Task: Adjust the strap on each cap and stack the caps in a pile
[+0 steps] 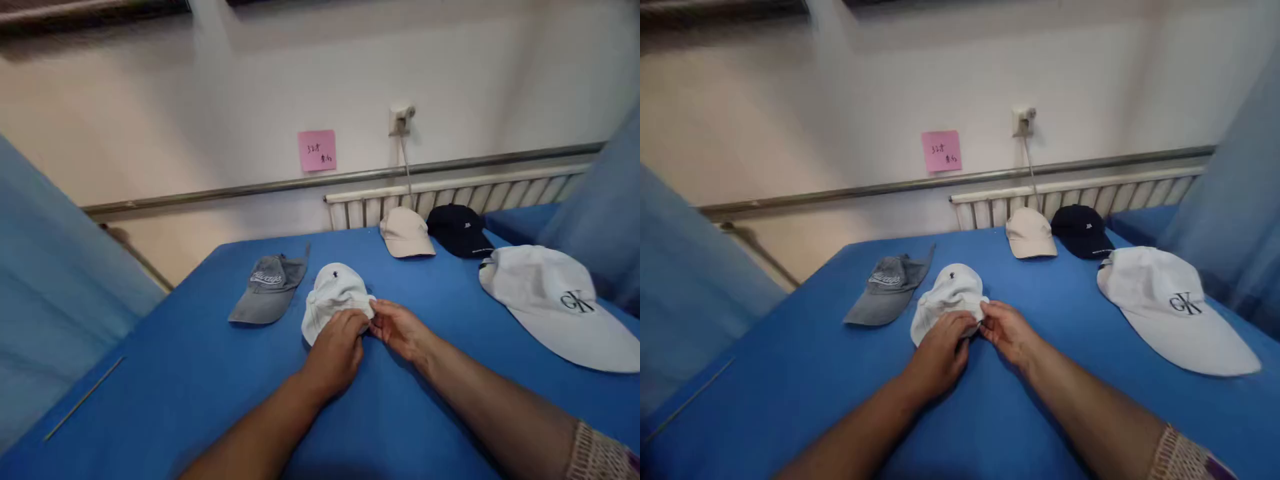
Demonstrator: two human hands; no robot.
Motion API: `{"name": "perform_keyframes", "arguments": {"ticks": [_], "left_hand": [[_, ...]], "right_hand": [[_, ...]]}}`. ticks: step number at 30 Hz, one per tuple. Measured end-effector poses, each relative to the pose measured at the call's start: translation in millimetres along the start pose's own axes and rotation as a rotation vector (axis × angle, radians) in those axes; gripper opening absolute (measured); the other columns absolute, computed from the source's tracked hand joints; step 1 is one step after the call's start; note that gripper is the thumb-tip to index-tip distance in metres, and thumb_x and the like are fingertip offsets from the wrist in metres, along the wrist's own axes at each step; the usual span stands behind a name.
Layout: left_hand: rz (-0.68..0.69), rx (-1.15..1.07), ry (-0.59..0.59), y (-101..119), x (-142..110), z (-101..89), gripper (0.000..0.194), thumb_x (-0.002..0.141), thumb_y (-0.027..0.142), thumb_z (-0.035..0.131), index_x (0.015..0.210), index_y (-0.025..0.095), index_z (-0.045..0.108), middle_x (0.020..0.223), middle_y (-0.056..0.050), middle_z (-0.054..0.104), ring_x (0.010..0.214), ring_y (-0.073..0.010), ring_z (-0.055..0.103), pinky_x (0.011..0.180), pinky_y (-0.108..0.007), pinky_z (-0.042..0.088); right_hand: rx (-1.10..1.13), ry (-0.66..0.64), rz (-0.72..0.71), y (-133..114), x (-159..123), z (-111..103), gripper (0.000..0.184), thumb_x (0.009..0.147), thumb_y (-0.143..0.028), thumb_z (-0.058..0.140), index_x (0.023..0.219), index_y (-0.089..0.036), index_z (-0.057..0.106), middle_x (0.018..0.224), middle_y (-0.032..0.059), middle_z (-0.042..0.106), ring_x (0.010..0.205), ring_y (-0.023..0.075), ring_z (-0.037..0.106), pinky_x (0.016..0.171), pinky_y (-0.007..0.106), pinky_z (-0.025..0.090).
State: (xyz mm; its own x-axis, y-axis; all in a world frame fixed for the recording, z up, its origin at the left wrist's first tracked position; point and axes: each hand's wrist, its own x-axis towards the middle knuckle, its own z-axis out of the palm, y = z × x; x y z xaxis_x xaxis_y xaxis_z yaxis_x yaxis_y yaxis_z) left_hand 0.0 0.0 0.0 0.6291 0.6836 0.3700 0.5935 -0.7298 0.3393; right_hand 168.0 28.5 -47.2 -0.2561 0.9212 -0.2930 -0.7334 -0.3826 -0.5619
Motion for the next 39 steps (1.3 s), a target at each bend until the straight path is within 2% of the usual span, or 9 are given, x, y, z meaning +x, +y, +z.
{"name": "perform_keyframes", "arguments": {"ticks": [7,11,14,16,21,24,29,33,39], "left_hand": [[0.090,-0.023,-0.048,0.5,-3.1,1.6,0.035,0.078,0.001,0.047,0.104,0.020,0.058,0.107,-0.007,0.064,0.097,-0.0207,0.057,0.087,-0.036,0.049],[0.112,-0.092,0.165,0.3,-4.4,-5.0,0.031,0.083,0.004,0.047,0.107,0.020,0.058,0.110,-0.009,0.064,0.102,-0.0209,0.058,0.091,-0.037,0.048],[-0.027,-0.052,0.396,-12.0,-2.0,-9.9,0.029,0.084,0.009,0.051,0.110,0.020,0.058,0.116,-0.010,0.062,0.112,-0.0233,0.056,0.100,-0.043,0.043],[-0.171,-0.017,0.481,-25.6,0.8,-11.0,0.029,0.083,0.015,0.055,0.112,0.020,0.058,0.123,-0.011,0.059,0.118,-0.0260,0.053,0.102,-0.046,0.041],[-0.499,-0.218,0.441,-54.8,5.1,-5.8,0.040,0.078,0.031,0.065,0.115,0.016,0.059,0.112,-0.012,0.064,0.100,-0.0257,0.061,0.084,-0.041,0.050],[-0.585,-0.328,0.399,-60.2,5.4,-2.1,0.039,0.076,0.036,0.067,0.110,0.016,0.064,0.096,-0.009,0.067,0.083,-0.0211,0.063,0.074,-0.035,0.051],[-0.585,-0.425,0.415,-60.0,6.1,-1.9,0.031,0.076,0.037,0.067,0.099,0.016,0.068,0.084,-0.004,0.067,0.069,-0.0163,0.059,0.065,-0.029,0.049],[-0.468,-0.441,0.564,-60.0,5.0,-8.9,0.026,0.079,0.035,0.067,0.099,0.018,0.067,0.093,-0.005,0.067,0.082,-0.0181,0.063,0.076,-0.030,0.051],[-0.342,-0.373,0.629,-59.5,3.4,-19.8,0.021,0.084,0.034,0.064,0.101,0.021,0.068,0.103,-0.006,0.065,0.099,-0.0204,0.062,0.091,-0.034,0.048]], "right_hand": [[-0.035,-0.006,-0.084,-13.8,10.4,-9.9,0.008,0.071,-0.012,0.066,0.078,-0.016,0.066,0.074,0.0003,0.069,0.065,0.0130,0.062,0.061,0.024,0.048],[-0.105,0.087,-0.080,-19.3,14.8,-13.2,0.016,0.070,-0.013,0.055,0.078,-0.016,0.068,0.074,0.0041,0.071,0.062,0.0171,0.062,0.061,0.028,0.050],[-0.190,0.111,-0.119,-21.6,14.7,-14.4,0.023,0.066,-0.012,0.055,0.084,-0.016,0.068,0.078,0.0051,0.072,0.066,0.0194,0.063,0.061,0.029,0.050],[-0.278,0.122,-0.156,-21.7,14.0,-14.7,0.027,0.063,-0.012,0.055,0.086,-0.017,0.068,0.080,0.0058,0.072,0.068,0.0203,0.064,0.061,0.030,0.050],[-0.602,0.308,-0.300,-17.9,15.6,-15.3,0.027,0.061,-0.016,0.060,0.088,-0.017,0.066,0.077,0.0056,0.071,0.069,0.0212,0.065,0.060,0.029,0.049],[-0.757,0.366,-0.418,-15.9,18.5,-16.5,0.023,0.063,-0.020,0.060,0.086,-0.019,0.065,0.081,0.0046,0.072,0.075,0.0207,0.065,0.066,0.029,0.050],[-0.932,0.351,-0.402,-12.4,18.0,-15.2,0.013,0.065,-0.024,0.061,0.077,-0.020,0.065,0.072,0.0022,0.069,0.067,0.0186,0.061,0.059,0.027,0.045],[-0.841,0.243,-0.302,-5.7,6.7,-3.8,0.012,0.064,-0.023,0.062,0.074,-0.018,0.062,0.065,-0.0009,0.062,0.058,0.0135,0.054,0.054,0.025,0.040],[-0.583,0.214,-0.079,-4.0,-8.6,14.3,0.041,0.058,-0.015,0.067,0.097,-0.017,0.057,0.073,0.0006,0.065,0.063,0.0148,0.058,0.059,0.027,0.045]]}}
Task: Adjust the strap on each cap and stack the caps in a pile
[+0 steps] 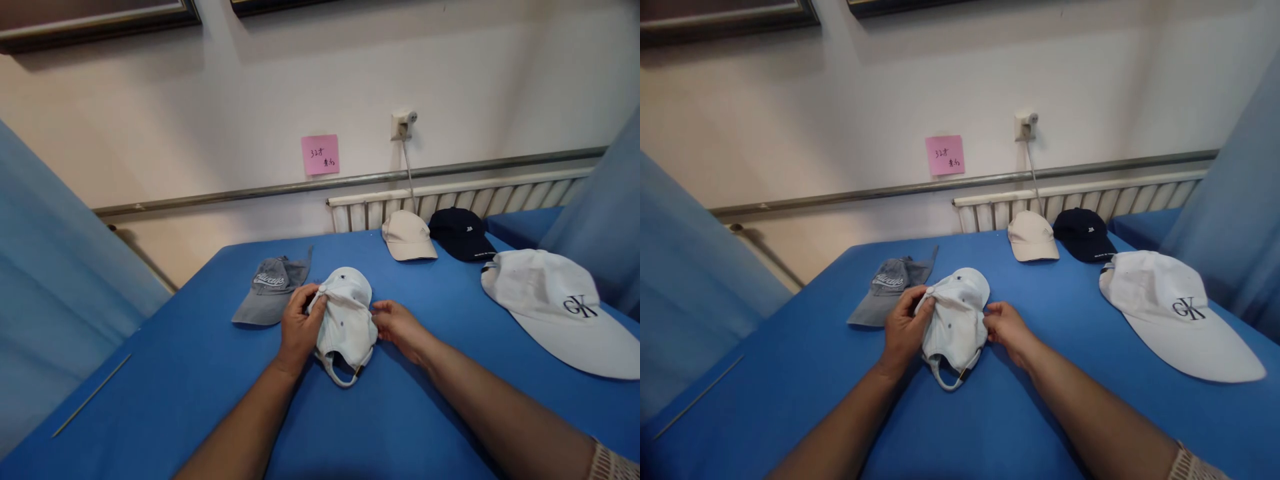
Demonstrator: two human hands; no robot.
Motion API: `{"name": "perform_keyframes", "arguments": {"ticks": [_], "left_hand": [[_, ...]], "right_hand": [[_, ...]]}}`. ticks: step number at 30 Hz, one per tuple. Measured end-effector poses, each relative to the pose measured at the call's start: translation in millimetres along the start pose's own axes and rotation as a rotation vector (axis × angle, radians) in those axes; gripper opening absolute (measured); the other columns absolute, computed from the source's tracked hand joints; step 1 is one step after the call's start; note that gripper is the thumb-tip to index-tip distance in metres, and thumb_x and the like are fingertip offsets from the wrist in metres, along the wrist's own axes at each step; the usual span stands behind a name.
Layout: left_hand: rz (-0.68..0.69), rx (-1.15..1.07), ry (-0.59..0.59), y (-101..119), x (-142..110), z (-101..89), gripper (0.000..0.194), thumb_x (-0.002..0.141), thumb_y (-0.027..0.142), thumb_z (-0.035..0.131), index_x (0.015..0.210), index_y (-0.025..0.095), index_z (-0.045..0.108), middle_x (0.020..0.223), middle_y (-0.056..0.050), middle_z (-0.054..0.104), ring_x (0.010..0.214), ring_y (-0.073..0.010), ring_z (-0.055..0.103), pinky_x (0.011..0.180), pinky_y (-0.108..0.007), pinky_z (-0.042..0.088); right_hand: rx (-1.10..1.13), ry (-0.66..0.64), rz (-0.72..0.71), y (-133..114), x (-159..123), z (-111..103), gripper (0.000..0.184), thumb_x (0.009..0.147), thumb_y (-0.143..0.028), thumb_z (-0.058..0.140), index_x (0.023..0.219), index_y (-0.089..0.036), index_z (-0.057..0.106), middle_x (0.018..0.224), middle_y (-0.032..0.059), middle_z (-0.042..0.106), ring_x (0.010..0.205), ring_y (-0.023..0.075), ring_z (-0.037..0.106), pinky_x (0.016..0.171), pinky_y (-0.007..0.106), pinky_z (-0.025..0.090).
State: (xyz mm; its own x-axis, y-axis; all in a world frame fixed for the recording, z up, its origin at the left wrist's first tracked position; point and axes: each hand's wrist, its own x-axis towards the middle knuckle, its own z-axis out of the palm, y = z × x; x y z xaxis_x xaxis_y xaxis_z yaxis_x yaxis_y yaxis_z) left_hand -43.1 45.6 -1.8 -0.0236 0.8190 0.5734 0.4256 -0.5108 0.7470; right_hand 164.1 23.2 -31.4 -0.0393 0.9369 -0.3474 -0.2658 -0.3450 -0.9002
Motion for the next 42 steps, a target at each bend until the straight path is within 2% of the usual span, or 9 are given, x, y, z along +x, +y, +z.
{"name": "perform_keyframes", "arguments": {"ticks": [3,9,16,21,26,30,34,39,42], "left_hand": [[-0.005,-0.010,-0.008,-1.1,1.1,-1.1,0.022,0.085,0.035,0.064,0.102,0.021,0.068,0.103,-0.006,0.065,0.099,-0.0204,0.062,0.092,-0.035,0.048],[-0.065,-0.018,0.097,-0.1,3.5,-3.0,0.025,0.083,0.037,0.064,0.102,0.021,0.068,0.106,-0.006,0.066,0.102,-0.0212,0.061,0.094,-0.036,0.048],[-0.137,-0.061,-0.018,-0.9,3.1,-0.9,0.028,0.083,0.040,0.063,0.101,0.019,0.068,0.104,-0.007,0.067,0.100,-0.0216,0.062,0.090,-0.034,0.050],[-0.023,0.006,-0.081,1.5,-1.0,2.7,0.023,0.084,0.037,0.062,0.098,0.021,0.071,0.105,-0.006,0.067,0.101,-0.0208,0.062,0.094,-0.035,0.048],[-0.050,-0.048,-0.130,12.6,-8.9,7.0,0.026,0.086,0.037,0.062,0.103,0.021,0.071,0.110,-0.007,0.069,0.105,-0.0219,0.063,0.095,-0.035,0.048],[-0.236,-0.215,-0.143,16.8,-8.7,9.1,0.037,0.088,0.043,0.056,0.112,0.018,0.068,0.110,-0.010,0.070,0.102,-0.0234,0.066,0.089,-0.035,0.051],[-0.374,-0.272,-0.148,9.4,-4.9,10.2,0.037,0.083,0.044,0.062,0.103,0.014,0.069,0.098,-0.011,0.072,0.093,-0.0233,0.067,0.083,-0.035,0.053],[-0.282,-0.257,-0.516,9.5,-12.6,16.4,0.028,0.079,0.033,0.066,0.102,0.017,0.071,0.099,-0.008,0.072,0.088,-0.0209,0.065,0.082,-0.033,0.052],[-0.190,-0.167,-0.574,15.1,-17.6,21.3,0.024,0.079,0.027,0.062,0.099,0.019,0.071,0.094,-0.005,0.070,0.085,-0.0191,0.063,0.080,-0.030,0.051]], "right_hand": [[0.121,-0.029,0.021,-4.8,-0.2,-1.9,0.050,0.056,-0.014,0.069,0.103,-0.017,0.056,0.076,0.0015,0.066,0.069,0.0167,0.062,0.067,0.029,0.049],[0.250,-0.070,-0.160,-10.1,4.7,-11.7,0.034,0.055,-0.014,0.066,0.088,-0.019,0.062,0.076,-0.0010,0.065,0.069,0.0136,0.060,0.070,0.027,0.048],[0.007,0.007,-0.166,-0.1,19.6,-20.4,0.027,0.058,-0.017,0.063,0.085,-0.018,0.062,0.076,0.0049,0.067,0.071,0.0200,0.062,0.067,0.031,0.048],[-0.402,0.218,-0.614,3.2,19.4,-19.6,0.021,0.073,-0.030,0.063,0.091,-0.021,0.063,0.094,0.0066,0.066,0.086,0.0216,0.060,0.078,0.034,0.047],[-0.701,0.023,-0.912,-4.5,-6.4,-6.3,0.013,0.079,-0.027,0.064,0.091,-0.023,0.063,0.091,0.0042,0.063,0.087,0.0211,0.057,0.078,0.033,0.044],[-0.587,0.032,-0.865,0.5,-7.3,-3.1,0.002,0.081,-0.022,0.056,0.079,-0.022,0.057,0.088,0.0039,0.064,0.083,0.0197,0.058,0.076,0.031,0.044],[-0.263,0.086,-0.720,8.4,3.8,-7.7,0.014,0.081,-0.033,0.059,0.076,-0.022,0.053,0.096,0.0055,0.066,0.087,0.0202,0.060,0.078,0.031,0.047],[-0.251,-0.013,-0.576,17.2,8.8,-3.4,0.019,0.078,-0.040,0.063,0.083,-0.022,0.059,0.085,0.0035,0.067,0.081,0.0207,0.061,0.075,0.031,0.048],[-0.264,-0.108,-0.558,22.5,10.3,2.8,0.018,0.078,-0.038,0.063,0.088,-0.022,0.063,0.085,0.0022,0.068,0.081,0.0201,0.062,0.076,0.031,0.049]]}}
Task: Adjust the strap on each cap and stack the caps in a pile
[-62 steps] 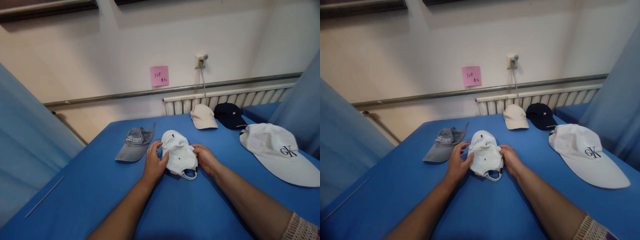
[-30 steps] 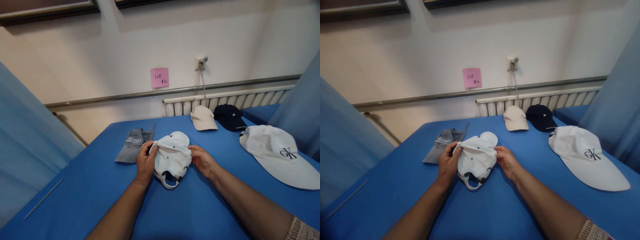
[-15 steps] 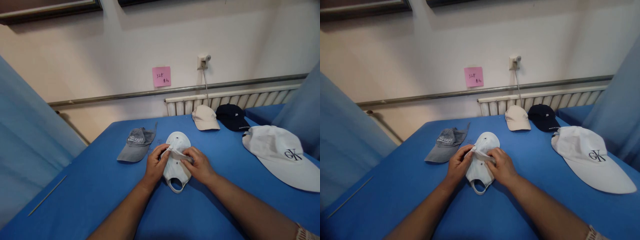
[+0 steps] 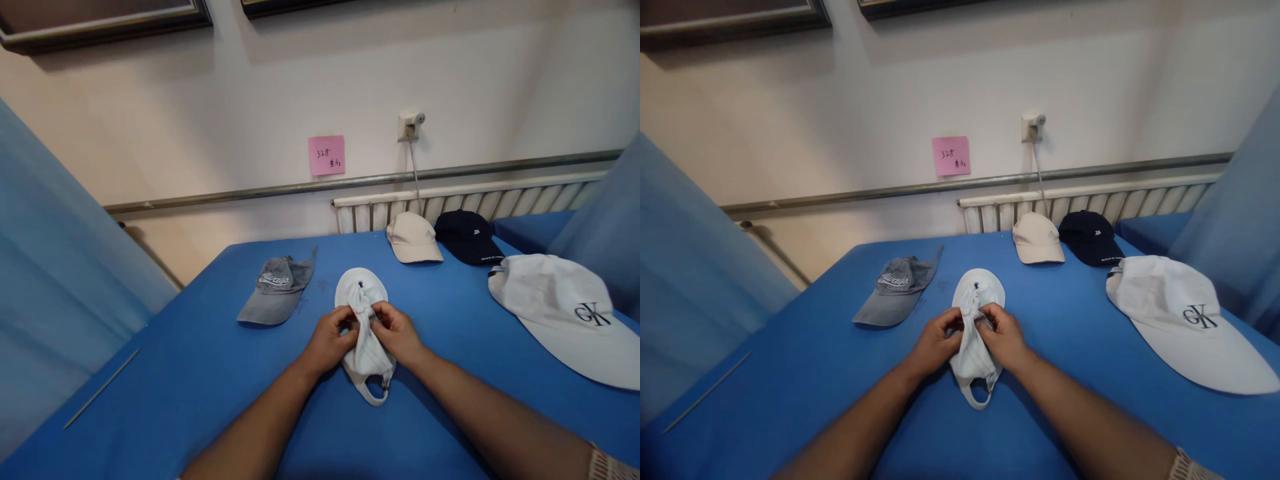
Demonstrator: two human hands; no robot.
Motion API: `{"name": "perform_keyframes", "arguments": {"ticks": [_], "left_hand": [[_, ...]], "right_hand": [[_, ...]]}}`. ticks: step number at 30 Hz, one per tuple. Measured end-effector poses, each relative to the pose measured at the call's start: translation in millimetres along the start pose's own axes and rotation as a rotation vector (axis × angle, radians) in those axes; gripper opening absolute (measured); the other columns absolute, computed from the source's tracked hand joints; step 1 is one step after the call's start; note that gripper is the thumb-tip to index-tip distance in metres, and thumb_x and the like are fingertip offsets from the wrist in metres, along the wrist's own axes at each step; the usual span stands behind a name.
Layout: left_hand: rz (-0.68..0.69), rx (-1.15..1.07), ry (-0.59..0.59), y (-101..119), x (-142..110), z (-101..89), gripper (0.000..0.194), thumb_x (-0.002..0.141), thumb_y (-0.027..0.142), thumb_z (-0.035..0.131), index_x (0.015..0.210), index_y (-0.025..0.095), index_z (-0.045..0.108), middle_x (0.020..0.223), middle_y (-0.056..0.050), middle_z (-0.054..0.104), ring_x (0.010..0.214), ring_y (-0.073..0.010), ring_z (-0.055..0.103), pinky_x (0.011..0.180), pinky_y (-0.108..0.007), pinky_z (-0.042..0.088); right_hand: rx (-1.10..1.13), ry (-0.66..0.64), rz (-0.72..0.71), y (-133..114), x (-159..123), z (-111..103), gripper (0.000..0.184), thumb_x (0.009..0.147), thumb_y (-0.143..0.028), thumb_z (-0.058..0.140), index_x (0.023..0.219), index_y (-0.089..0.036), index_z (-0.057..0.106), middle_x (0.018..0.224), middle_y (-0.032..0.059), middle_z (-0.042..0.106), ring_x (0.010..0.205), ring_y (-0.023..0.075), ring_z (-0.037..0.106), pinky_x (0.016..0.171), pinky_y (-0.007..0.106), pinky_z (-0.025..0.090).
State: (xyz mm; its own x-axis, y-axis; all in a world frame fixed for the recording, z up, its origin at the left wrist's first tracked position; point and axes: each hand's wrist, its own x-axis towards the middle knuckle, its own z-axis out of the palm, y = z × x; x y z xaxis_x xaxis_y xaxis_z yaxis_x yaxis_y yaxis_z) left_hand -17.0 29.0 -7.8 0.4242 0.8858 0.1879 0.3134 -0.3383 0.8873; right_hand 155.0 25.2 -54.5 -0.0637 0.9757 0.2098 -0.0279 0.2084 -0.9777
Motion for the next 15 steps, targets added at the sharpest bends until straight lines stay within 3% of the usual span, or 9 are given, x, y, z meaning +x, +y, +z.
{"name": "perform_keyframes", "arguments": {"ticks": [4,9,15], "left_hand": [[0.051,0.144,0.086,0.0,2.1,4.1,0.014,0.075,0.020,0.057,0.081,0.018,0.070,0.081,-0.003,0.065,0.078,-0.0172,0.059,0.074,-0.027,0.048],[0.057,0.198,0.142,-1.5,3.3,-2.5,0.010,0.075,0.021,0.054,0.073,0.019,0.064,0.077,-0.002,0.064,0.075,-0.0169,0.057,0.072,-0.027,0.048],[0.112,0.221,0.472,5.8,3.5,-30.6,0.008,0.080,0.026,0.055,0.080,0.019,0.060,0.088,-0.005,0.065,0.086,-0.0191,0.061,0.082,-0.031,0.049]], "right_hand": [[0.049,-0.030,-0.002,3.0,-0.5,6.2,0.012,0.079,-0.033,0.062,0.083,-0.022,0.062,0.079,0.0002,0.065,0.075,0.0179,0.061,0.071,0.029,0.048],[-0.105,0.044,-0.062,-4.5,-3.5,2.5,0.011,0.081,-0.033,0.061,0.080,-0.022,0.061,0.076,-0.0002,0.064,0.071,0.0168,0.058,0.067,0.028,0.047],[-0.276,0.191,-0.324,-29.6,-8.4,-15.4,0.009,0.080,-0.027,0.062,0.075,-0.023,0.056,0.073,0.0001,0.060,0.065,0.0156,0.052,0.064,0.028,0.044]]}}
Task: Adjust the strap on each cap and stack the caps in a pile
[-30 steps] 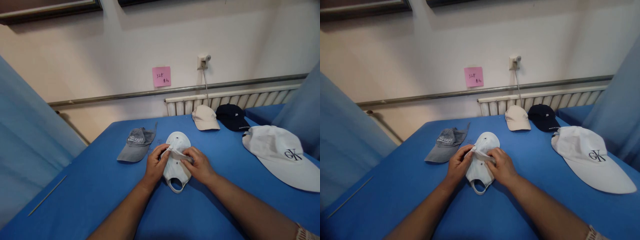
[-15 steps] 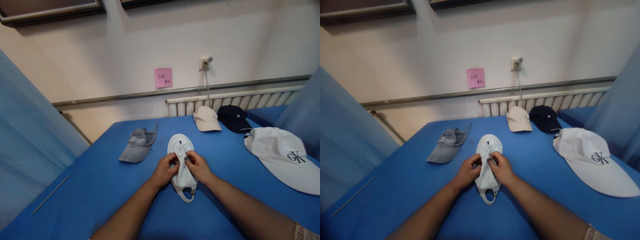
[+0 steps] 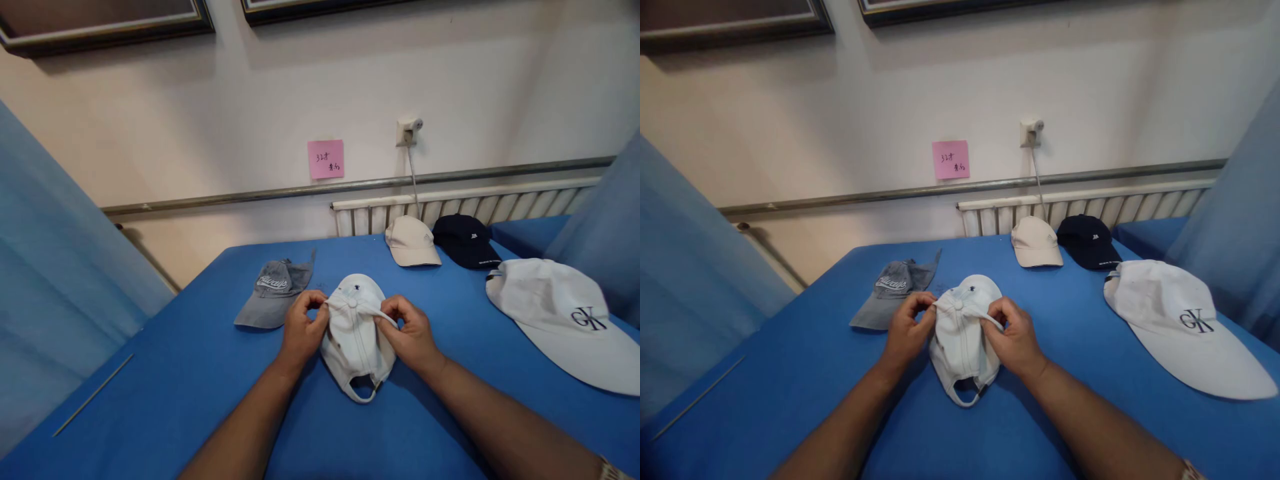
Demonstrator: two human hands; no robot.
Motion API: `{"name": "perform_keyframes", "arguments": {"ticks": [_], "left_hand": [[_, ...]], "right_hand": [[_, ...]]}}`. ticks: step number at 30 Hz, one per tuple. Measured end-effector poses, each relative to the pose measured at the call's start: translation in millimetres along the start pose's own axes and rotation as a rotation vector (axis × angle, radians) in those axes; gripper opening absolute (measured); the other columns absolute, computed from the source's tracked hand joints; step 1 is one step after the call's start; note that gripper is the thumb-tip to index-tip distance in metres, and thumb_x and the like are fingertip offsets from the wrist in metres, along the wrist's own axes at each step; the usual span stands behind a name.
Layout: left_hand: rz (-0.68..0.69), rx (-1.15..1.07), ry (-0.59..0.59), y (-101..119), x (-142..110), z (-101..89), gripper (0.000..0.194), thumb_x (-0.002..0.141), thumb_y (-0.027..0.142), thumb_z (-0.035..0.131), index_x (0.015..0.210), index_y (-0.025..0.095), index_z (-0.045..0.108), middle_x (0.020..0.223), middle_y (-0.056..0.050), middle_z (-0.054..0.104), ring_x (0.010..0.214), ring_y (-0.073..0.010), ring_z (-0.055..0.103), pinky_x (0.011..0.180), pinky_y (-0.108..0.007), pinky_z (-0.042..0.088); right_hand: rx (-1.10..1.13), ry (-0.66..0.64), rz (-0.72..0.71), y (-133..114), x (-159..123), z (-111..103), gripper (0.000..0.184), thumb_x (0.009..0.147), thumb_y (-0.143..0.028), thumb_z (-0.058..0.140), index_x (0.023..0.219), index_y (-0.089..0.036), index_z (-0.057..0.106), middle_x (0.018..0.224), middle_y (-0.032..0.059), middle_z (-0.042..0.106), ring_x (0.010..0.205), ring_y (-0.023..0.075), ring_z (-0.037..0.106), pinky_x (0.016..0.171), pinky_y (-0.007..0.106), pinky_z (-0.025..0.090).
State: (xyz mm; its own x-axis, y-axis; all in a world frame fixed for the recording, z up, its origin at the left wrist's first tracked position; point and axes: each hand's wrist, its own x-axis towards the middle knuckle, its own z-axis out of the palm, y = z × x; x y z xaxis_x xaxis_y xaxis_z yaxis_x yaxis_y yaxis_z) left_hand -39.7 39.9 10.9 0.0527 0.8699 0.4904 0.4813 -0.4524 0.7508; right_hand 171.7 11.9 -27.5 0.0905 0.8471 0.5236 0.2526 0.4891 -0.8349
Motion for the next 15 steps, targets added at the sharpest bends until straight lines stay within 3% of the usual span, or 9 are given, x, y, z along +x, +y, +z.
{"name": "perform_keyframes", "arguments": {"ticks": [2,6,9,12,15], "left_hand": [[0.039,0.030,0.023,-0.4,3.5,-5.4,0.008,0.081,0.026,0.056,0.080,0.019,0.060,0.092,-0.006,0.066,0.091,-0.0198,0.061,0.085,-0.032,0.048],[0.036,0.024,-0.092,-2.8,6.4,-8.8,0.010,0.082,0.027,0.057,0.080,0.019,0.063,0.099,-0.007,0.067,0.091,-0.0197,0.062,0.080,-0.031,0.048],[-0.014,-0.033,-0.139,-6.6,8.7,-11.1,0.011,0.082,0.029,0.058,0.080,0.019,0.063,0.103,-0.007,0.067,0.093,-0.0203,0.063,0.079,-0.031,0.048],[-0.060,-0.110,-0.124,-12.1,11.3,-12.8,0.012,0.083,0.030,0.058,0.080,0.019,0.062,0.106,-0.008,0.066,0.098,-0.0212,0.063,0.084,-0.033,0.048],[-0.102,-0.164,-0.112,-17.7,11.6,-10.0,0.013,0.083,0.031,0.058,0.082,0.019,0.061,0.107,-0.008,0.066,0.099,-0.0212,0.063,0.085,-0.033,0.049]], "right_hand": [[-0.016,-0.063,-0.113,-10.7,-3.5,-4.7,0.010,0.080,-0.024,0.062,0.074,-0.024,0.054,0.073,0.0003,0.058,0.063,0.0153,0.050,0.062,0.029,0.042],[0.037,-0.312,-0.260,-29.2,-15.3,-6.3,0.008,0.083,-0.021,0.058,0.076,-0.024,0.056,0.072,0.0013,0.057,0.064,0.0162,0.052,0.062,0.030,0.043],[0.045,-0.274,-0.223,-25.9,-14.2,-4.2,0.009,0.085,-0.019,0.054,0.081,-0.024,0.060,0.075,0.0026,0.061,0.069,0.0175,0.057,0.066,0.031,0.045],[-0.078,-0.183,-0.139,-7.2,-2.1,-3.7,0.015,0.085,-0.020,0.054,0.097,-0.024,0.063,0.098,0.0064,0.066,0.090,0.0215,0.061,0.078,0.034,0.047],[-0.262,-0.316,-0.116,9.6,9.6,-6.1,0.032,0.081,-0.022,0.061,0.113,-0.024,0.062,0.118,0.0079,0.063,0.111,0.0254,0.055,0.095,0.041,0.042]]}}
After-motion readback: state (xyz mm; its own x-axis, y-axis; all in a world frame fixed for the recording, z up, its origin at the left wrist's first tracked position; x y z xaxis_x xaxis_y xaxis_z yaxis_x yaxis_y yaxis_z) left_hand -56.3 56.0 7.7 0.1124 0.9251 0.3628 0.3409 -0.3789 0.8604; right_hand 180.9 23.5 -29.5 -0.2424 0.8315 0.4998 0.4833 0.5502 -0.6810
